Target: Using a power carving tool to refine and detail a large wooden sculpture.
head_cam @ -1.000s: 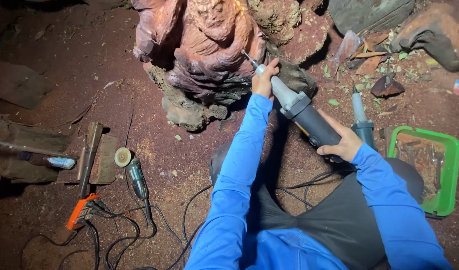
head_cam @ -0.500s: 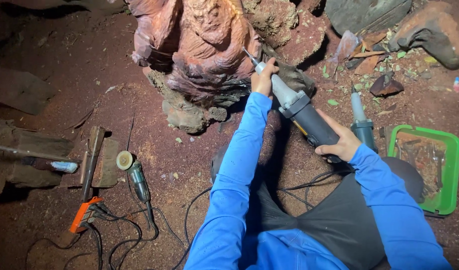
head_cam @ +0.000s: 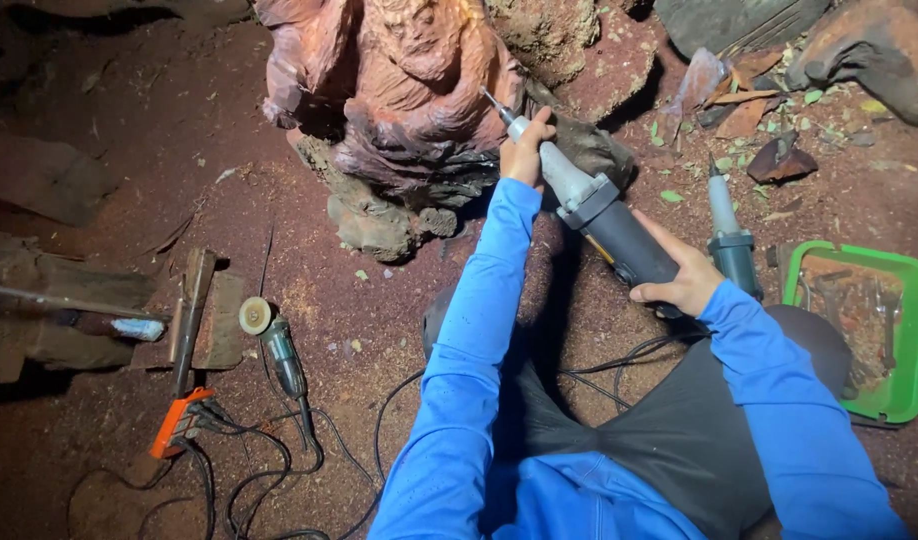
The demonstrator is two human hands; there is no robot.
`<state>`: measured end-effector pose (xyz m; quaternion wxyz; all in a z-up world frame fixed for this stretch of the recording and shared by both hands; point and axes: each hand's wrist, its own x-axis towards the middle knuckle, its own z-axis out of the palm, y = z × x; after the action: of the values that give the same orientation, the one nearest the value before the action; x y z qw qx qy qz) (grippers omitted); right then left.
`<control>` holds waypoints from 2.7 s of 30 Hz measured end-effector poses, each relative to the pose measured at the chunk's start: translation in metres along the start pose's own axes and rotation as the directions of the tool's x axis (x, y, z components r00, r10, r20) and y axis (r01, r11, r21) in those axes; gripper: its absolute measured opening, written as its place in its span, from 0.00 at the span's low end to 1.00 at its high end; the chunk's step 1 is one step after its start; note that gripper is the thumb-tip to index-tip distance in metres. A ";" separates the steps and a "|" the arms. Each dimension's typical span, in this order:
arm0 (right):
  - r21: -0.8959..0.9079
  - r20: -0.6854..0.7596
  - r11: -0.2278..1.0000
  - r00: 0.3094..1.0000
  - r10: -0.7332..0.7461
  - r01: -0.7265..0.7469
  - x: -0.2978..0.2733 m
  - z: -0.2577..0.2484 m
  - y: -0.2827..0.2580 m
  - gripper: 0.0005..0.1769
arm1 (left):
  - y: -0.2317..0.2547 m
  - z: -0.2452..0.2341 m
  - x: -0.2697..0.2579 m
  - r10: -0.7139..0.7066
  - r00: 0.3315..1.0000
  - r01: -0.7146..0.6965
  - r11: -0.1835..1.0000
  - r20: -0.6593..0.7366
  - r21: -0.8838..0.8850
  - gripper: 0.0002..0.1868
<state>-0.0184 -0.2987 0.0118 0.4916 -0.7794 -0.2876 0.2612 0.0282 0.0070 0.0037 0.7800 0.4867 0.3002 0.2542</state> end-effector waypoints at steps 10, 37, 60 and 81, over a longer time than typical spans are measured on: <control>0.010 0.044 0.998 0.997 0.060 -0.060 0.001 0.000 0.002 0.67 | -0.016 -0.009 0.004 0.002 0.997 0.001 0.999 0.074 -0.045 0.30; 0.257 -0.055 0.964 0.994 0.092 -0.075 -0.012 0.050 -0.006 0.64 | -0.013 -0.013 0.027 0.007 0.998 -0.010 0.999 0.062 0.053 0.27; 0.407 -0.009 0.913 1.000 0.023 -0.018 -0.027 0.052 -0.028 0.66 | 0.018 -0.006 -0.011 0.004 0.990 -0.012 0.999 0.144 0.053 0.26; 0.129 -0.084 0.976 0.982 -0.168 0.178 -0.025 0.058 -0.008 0.66 | 0.011 -0.013 -0.009 0.014 0.977 -0.012 1.000 0.211 -0.009 0.30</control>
<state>-0.0768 -0.2777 0.0002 0.5744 -0.7251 -0.3180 0.2076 0.0117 0.0128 0.0117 0.8077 0.5099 0.2114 0.2074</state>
